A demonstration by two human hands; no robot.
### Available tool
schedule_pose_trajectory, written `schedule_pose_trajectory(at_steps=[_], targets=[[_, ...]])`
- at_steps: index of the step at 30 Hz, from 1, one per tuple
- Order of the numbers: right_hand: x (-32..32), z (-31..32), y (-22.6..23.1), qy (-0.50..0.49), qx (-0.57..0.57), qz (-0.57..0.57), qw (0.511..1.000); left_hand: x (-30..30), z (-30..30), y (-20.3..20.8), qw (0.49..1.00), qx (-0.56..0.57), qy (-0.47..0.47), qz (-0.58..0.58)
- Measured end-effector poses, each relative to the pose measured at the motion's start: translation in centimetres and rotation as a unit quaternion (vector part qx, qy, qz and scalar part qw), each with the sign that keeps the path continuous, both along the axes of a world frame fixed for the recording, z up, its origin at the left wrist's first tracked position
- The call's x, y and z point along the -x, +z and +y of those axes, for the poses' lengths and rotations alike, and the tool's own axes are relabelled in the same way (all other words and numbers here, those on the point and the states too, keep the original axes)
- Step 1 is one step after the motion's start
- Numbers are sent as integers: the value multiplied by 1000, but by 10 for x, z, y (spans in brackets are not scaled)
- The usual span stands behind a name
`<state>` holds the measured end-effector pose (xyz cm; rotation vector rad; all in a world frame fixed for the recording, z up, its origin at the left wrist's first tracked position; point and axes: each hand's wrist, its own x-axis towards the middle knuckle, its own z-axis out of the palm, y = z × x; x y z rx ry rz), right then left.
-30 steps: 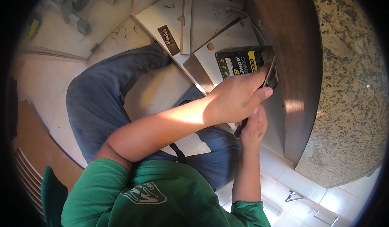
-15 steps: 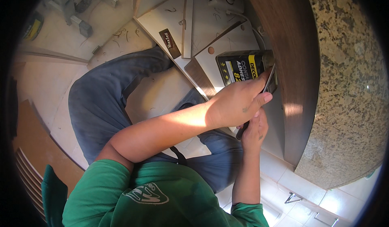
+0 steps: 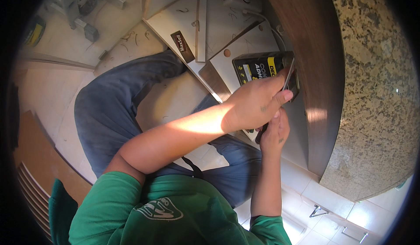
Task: The person sits on the floor under a bathroom vanity and uses a screwdriver to tighten screws into the wooden frame of the cabinet. They briefly open a nearby door before returning to the task.
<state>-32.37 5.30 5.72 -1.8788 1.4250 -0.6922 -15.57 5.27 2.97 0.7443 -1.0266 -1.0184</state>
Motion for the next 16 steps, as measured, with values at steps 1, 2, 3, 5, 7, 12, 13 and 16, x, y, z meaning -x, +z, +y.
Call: schedule_pose_trajectory(at_steps=[1,2,3,5,7,12,13,16], targets=[[-2,1,0,-2,1,7,1000,3,0,-2,1000,1,10,-8],[-1,2,-1,-3,0,-3,1000,11,1,-4,1000,2,19,-17],[2,3,-3,-4,-1,-13,1000,15,1,-7,999,3,29,-25],[3,3,-5,-9,2,-15,1000,15,-2,-10,998,24,44,-22],[-2,-4,-6,-10,12,-1,1000,9,-5,-8,999,17,30,-24],[2,1,-8,-20,9,-10,1000,8,3,-5,999,-1,13,-35],[1,4,-6,-30,7,-11,999,8,3,-5,999,-1,8,-36],[-6,-2,-3,-21,23,13,999,7,2,-4,999,-2,-4,-39]])
